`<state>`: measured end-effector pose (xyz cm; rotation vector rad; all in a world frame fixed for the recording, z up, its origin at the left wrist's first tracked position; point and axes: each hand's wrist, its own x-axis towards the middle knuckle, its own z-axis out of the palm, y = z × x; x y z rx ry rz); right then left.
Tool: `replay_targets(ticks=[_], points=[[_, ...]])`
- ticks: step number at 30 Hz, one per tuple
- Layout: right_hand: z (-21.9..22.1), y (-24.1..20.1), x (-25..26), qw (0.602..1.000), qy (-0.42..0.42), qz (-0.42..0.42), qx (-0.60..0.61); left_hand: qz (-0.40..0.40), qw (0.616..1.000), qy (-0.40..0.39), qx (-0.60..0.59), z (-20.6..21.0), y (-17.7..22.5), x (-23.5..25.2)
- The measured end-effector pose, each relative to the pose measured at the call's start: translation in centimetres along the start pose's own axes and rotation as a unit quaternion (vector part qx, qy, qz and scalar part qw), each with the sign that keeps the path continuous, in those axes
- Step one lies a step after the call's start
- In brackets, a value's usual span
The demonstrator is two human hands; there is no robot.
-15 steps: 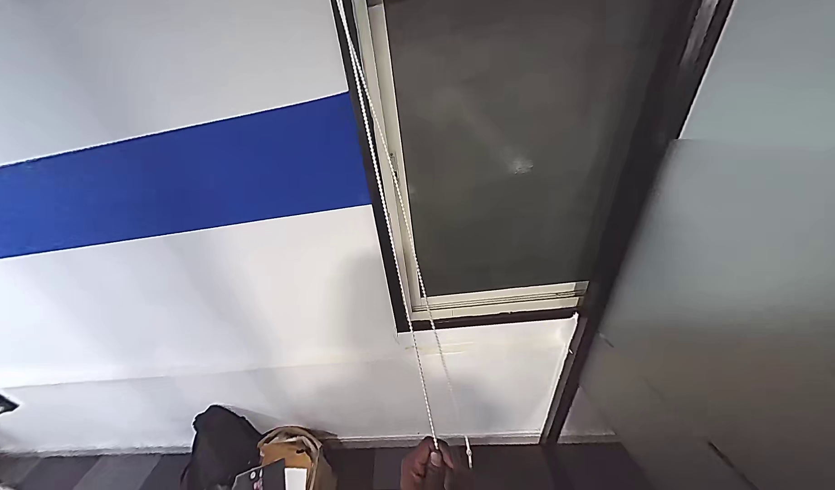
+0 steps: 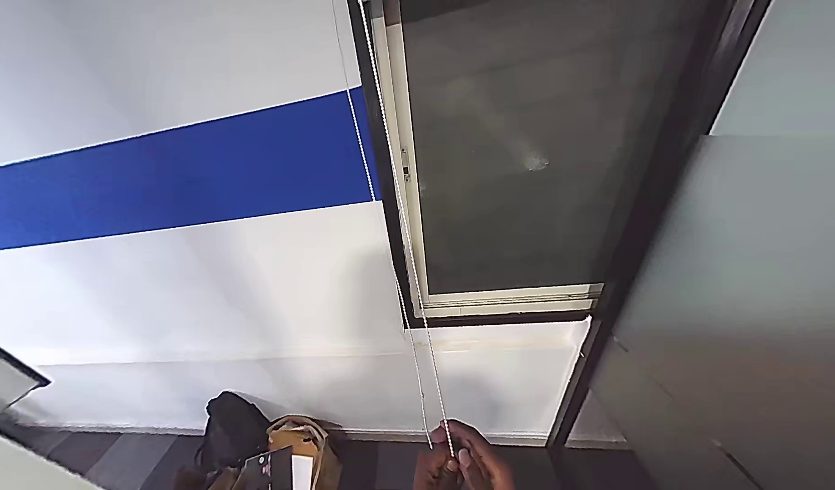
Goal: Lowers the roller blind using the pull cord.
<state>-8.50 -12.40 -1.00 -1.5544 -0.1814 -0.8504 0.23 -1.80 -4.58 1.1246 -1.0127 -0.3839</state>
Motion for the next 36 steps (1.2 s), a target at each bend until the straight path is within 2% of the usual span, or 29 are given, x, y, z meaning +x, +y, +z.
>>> replay_targets(ticks=[5,12,17,22,25,30,36], points=[[-0.8,-0.4,1.9,0.998,-0.007,0.018,0.068,0.033,0.995,-0.038,0.082,-0.1,-0.8,-0.2],[-1.7,-1.6,5.4,0.99,-0.005,0.014,0.141,0.053,0.954,-0.122,0.27,-0.7,-2.3,-1.1],[-1.7,-1.6,4.4,0.999,-0.012,0.005,0.05,0.056,0.925,-0.126,0.353,-2.3,-0.9,-0.1],[-2.6,0.1,2.5,0.999,-0.01,-0.005,-0.032,-0.038,0.977,-0.09,0.192,-4.4,1.3,1.0],[-2.4,1.4,0.9,0.998,-0.007,0.014,-0.065,-0.014,0.986,-0.079,0.148,-4.7,1.5,1.8],[-0.8,2.1,-0.6,0.997,-0.005,0.023,-0.077,0.013,0.992,-0.074,0.097,-2.8,2.7,3.1],[-0.3,3.4,-1.0,0.994,-0.022,0.011,-0.107,0.025,0.999,-0.007,-0.025,-0.8,6.3,5.5]])
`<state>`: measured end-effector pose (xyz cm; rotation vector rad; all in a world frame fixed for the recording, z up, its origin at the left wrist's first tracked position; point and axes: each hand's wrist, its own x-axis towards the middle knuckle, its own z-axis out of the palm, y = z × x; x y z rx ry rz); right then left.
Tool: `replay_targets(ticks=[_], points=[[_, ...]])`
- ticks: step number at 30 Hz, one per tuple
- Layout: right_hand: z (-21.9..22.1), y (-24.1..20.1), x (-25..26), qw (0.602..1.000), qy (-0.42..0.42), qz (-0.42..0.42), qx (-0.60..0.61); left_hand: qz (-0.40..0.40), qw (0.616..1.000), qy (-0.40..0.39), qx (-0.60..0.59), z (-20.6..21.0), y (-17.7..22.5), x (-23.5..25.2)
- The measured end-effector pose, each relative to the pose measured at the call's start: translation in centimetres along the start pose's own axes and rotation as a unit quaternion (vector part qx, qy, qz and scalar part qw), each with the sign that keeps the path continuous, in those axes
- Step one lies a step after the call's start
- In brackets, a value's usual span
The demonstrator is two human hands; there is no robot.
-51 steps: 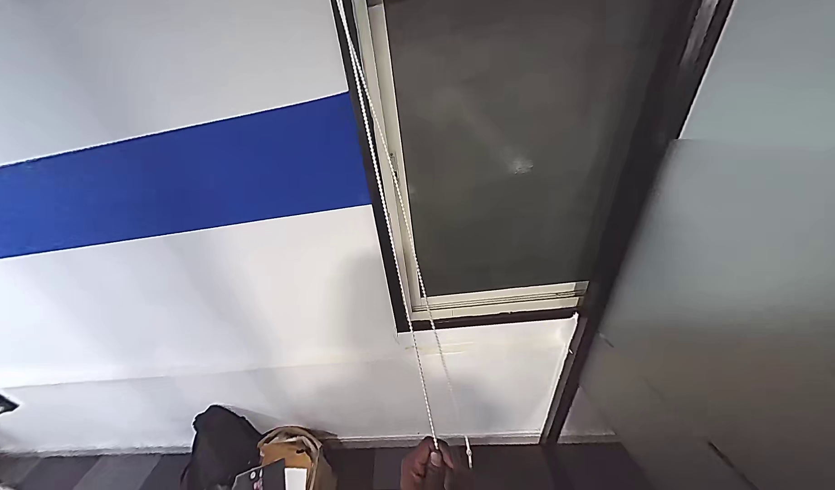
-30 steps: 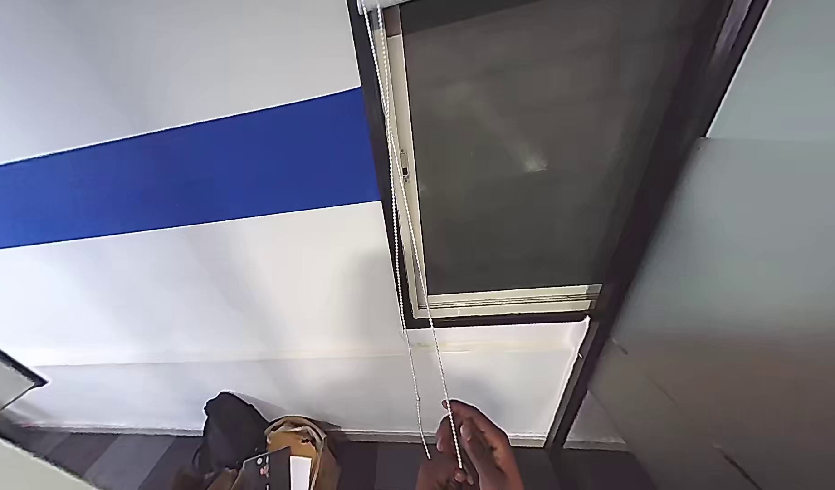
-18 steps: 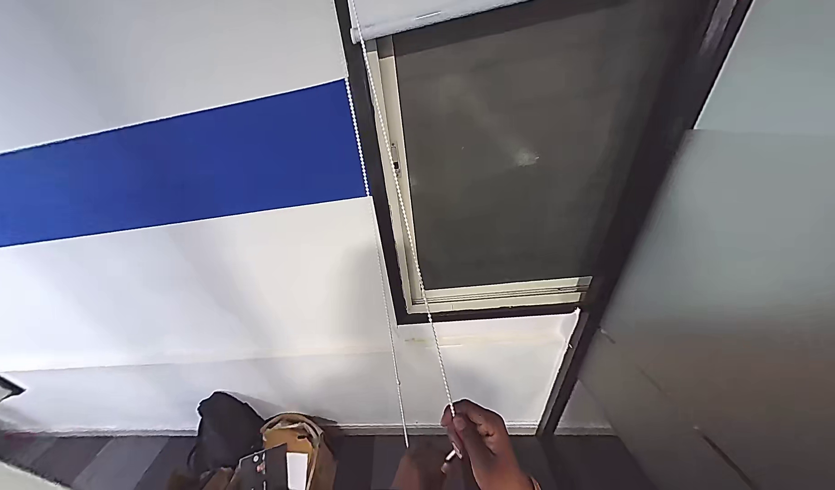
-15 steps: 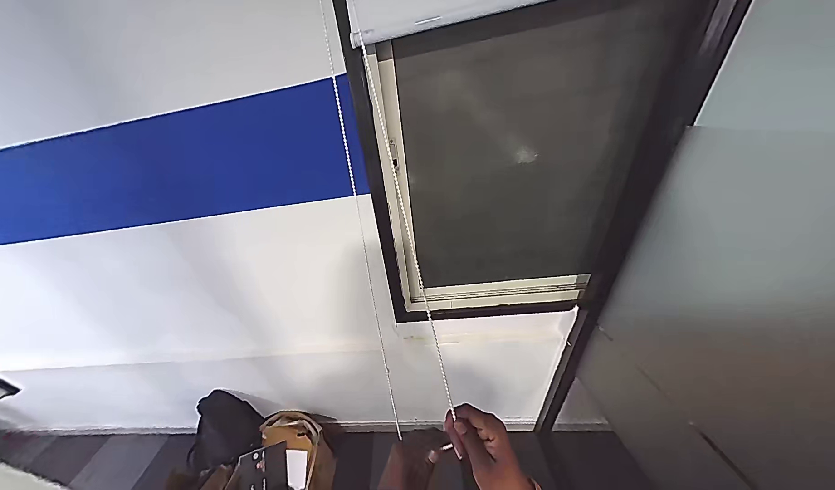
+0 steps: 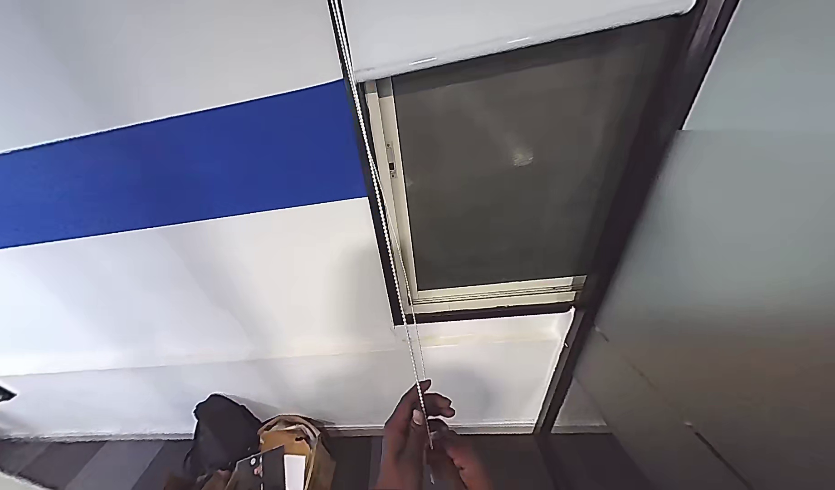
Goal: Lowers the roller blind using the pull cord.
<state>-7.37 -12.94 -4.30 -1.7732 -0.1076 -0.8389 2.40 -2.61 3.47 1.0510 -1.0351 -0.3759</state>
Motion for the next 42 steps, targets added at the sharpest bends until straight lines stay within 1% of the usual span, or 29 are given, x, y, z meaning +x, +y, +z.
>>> replay_targets(ticks=[3,6,9,11,13,16,19,21,24,27,31,35,39,42], points=[[-0.4,1.4,-0.7,0.999,-0.016,0.016,-0.029,-0.032,0.996,0.065,-0.046,0.2,0.8,1.3],[-0.9,2.4,-1.6,0.995,-0.033,0.013,-0.094,-0.064,0.99,0.105,-0.068,0.6,-0.6,1.2],[-1.1,3.0,-2.4,0.991,-0.039,0.009,-0.127,-0.06,0.993,0.091,-0.055,1.7,-1.7,-0.1],[-1.3,3.6,-2.6,0.993,-0.034,-0.025,-0.106,-0.033,0.996,0.078,-0.036,2.1,-2.5,-1.3],[-1.8,3.5,-2.6,0.997,-0.009,-0.032,-0.075,-0.02,0.997,0.079,-0.017,2.0,-3.3,-2.1],[-3.0,3.0,-2.2,0.998,0.038,-0.022,-0.055,-0.036,0.995,0.088,0.01,1.3,-4.7,-3.6],[-3.9,2.2,-0.6,0.998,0.05,-0.038,-0.019,-0.052,0.994,0.086,0.046,0.5,-5.9,-4.8],[-4.0,1.1,0.6,0.998,0.046,-0.041,0.007,-0.048,0.994,0.066,0.078,0.3,-6.3,-5.2],[-3.6,-0.3,1.8,0.999,0.014,-0.028,0.045,-0.014,0.989,0.041,0.144,0.4,-6.7,-5.5],[-3.2,-1.5,2.8,0.997,-0.019,-0.01,0.079,0.024,0.976,0.022,0.217,0.9,-6.4,-5.3],[-3.3,-3.5,4.1,0.994,-0.046,-0.023,0.093,0.043,0.962,0.013,0.27,0.9,-6.3,-5.3],[-3.2,-3.5,5.0,0.996,-0.015,-0.017,0.088,0.053,0.956,0.0,0.289,1.1,-5.9,-5.4],[-3.0,-4.1,5.6,0.995,-0.025,-0.007,0.097,0.071,0.956,0.004,0.286,2.0,-5.8,-5.6],[-3.0,-3.7,5.9,0.997,-0.012,-0.008,0.071,0.051,0.957,-0.011,0.285,1.9,-5.3,-5.0]])
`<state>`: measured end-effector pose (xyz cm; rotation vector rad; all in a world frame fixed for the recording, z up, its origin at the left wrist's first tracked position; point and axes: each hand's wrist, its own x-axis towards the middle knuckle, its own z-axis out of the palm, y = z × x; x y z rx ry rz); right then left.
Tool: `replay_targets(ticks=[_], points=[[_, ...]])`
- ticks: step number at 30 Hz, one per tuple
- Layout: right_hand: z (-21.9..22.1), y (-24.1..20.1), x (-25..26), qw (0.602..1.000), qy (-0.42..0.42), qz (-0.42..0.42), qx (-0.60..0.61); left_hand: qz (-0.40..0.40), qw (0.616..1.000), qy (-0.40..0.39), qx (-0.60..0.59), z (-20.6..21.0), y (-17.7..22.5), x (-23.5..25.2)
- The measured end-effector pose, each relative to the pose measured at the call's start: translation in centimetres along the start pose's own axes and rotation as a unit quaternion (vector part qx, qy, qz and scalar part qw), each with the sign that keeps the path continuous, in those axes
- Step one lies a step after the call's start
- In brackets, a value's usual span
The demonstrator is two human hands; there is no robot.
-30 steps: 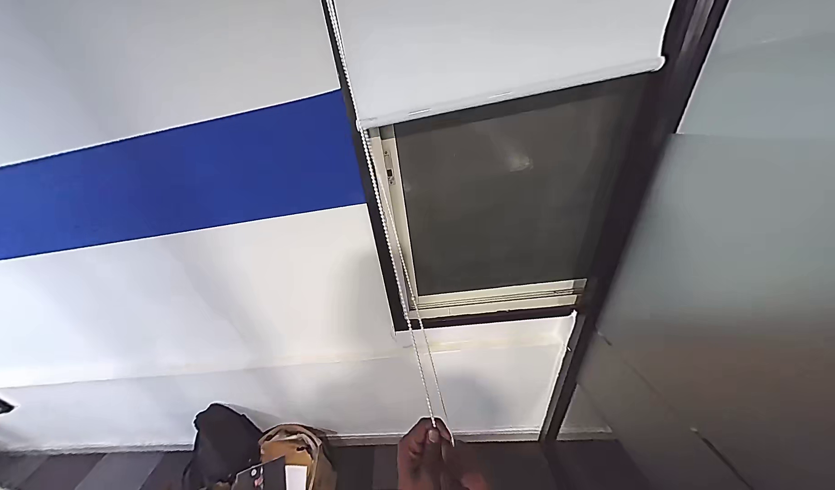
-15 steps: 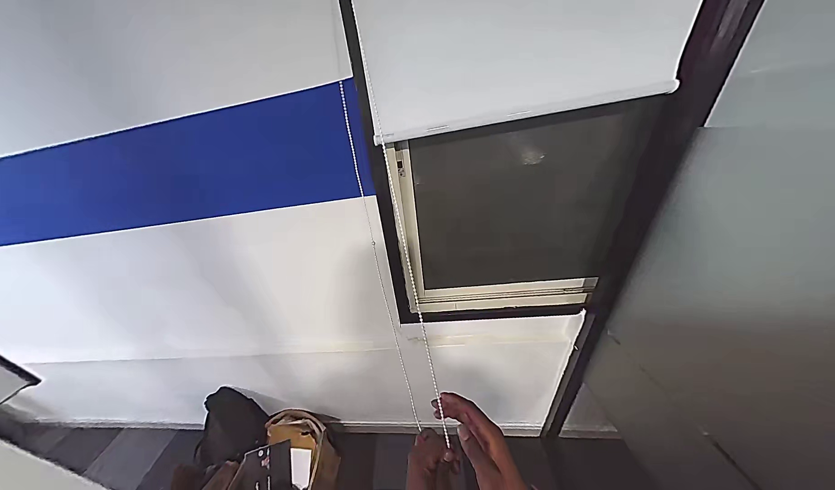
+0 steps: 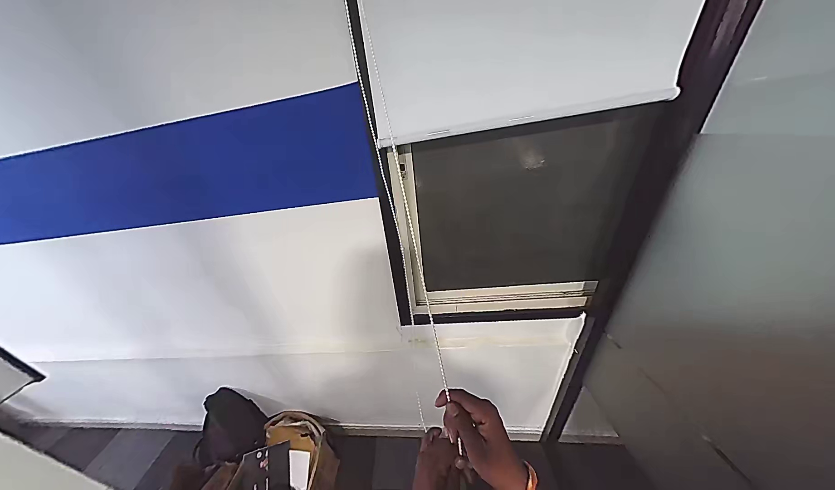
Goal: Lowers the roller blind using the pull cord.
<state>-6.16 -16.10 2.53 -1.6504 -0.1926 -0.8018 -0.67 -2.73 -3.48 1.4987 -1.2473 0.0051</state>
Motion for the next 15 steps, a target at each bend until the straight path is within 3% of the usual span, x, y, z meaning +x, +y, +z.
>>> replay_targets(ticks=[5,10,15], points=[[-0.1,0.8,-0.2,0.998,0.052,-0.037,-0.005,-0.032,0.998,-0.045,-0.023,-1.2,-0.3,0.6],[-0.3,0.9,-0.4,0.996,0.048,-0.07,-0.005,-0.081,0.995,-0.007,-0.065,-2.1,-0.4,0.9],[0.1,1.7,-0.1,0.996,0.052,-0.071,-0.012,-0.011,0.992,0.024,-0.12,-3.4,0.0,2.7]])
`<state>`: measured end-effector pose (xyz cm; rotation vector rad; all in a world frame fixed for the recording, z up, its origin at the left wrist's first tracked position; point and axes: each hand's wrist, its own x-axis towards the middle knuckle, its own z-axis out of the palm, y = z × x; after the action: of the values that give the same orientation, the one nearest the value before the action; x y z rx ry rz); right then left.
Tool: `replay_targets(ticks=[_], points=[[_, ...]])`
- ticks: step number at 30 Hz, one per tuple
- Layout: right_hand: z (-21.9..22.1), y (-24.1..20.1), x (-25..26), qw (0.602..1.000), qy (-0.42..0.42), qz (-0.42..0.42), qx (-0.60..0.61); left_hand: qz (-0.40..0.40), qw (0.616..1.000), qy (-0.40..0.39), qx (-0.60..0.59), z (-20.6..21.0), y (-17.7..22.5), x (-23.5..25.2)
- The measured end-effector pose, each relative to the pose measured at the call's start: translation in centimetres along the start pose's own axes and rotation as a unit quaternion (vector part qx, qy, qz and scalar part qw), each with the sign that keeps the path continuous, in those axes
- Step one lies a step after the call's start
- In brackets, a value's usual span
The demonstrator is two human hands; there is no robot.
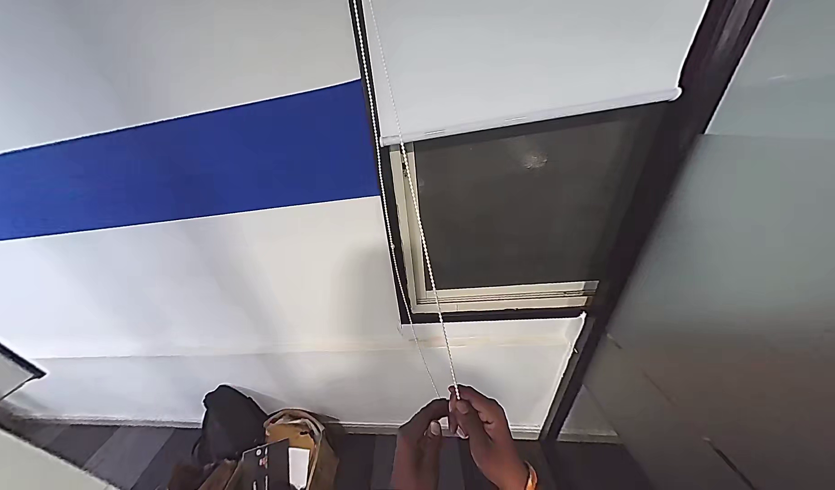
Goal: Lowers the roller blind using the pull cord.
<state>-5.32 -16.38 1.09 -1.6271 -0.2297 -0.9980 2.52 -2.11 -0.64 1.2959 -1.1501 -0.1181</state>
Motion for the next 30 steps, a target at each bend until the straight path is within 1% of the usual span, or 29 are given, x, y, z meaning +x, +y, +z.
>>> replay_targets(ticks=[3,6,8,10,13,16,18,20,24,27,30], points=[[0.4,0.1,0.1,1.0,0.004,0.004,0.004,0.019,1.0,0.004,-0.012,-0.1,0.4,0.7],[1.0,0.0,-0.5,0.999,-0.007,0.013,-0.03,0.025,1.0,0.01,-0.009,-0.1,1.2,1.4],[1.7,0.7,-2.5,0.995,-0.031,0.061,-0.068,0.015,1.0,0.007,-0.02,-0.3,1.7,1.8],[2.7,1.8,-5.3,0.987,-0.057,0.12,-0.088,0.005,0.998,0.001,-0.066,-0.3,1.9,2.3],[3.6,2.9,-9.1,0.979,-0.075,0.143,-0.123,-0.05,0.987,0.039,-0.148,-0.3,2.1,2.9],[2.9,4.8,-11.0,0.982,-0.085,0.124,-0.118,-0.068,0.98,0.065,-0.176,-0.4,2.3,3.0],[2.5,4.7,-11.4,0.98,-0.083,0.132,-0.127,-0.079,0.973,0.049,-0.209,-0.1,2.4,2.7],[2.0,4.3,-10.9,0.98,-0.079,0.125,-0.135,-0.076,0.973,0.039,-0.215,0.3,2.3,2.8],[1.8,3.8,-10.3,0.991,-0.021,0.071,-0.113,-0.038,0.983,0.042,-0.176,0.6,1.7,2.3],[1.5,3.9,-9.8,0.994,0.029,0.039,-0.096,-0.021,0.989,0.031,-0.146,0.8,-0.3,0.4],[0.5,2.9,-7.7,0.991,0.055,0.002,-0.121,-0.055,0.994,-0.002,-0.098,1.5,-3.0,-2.8]])
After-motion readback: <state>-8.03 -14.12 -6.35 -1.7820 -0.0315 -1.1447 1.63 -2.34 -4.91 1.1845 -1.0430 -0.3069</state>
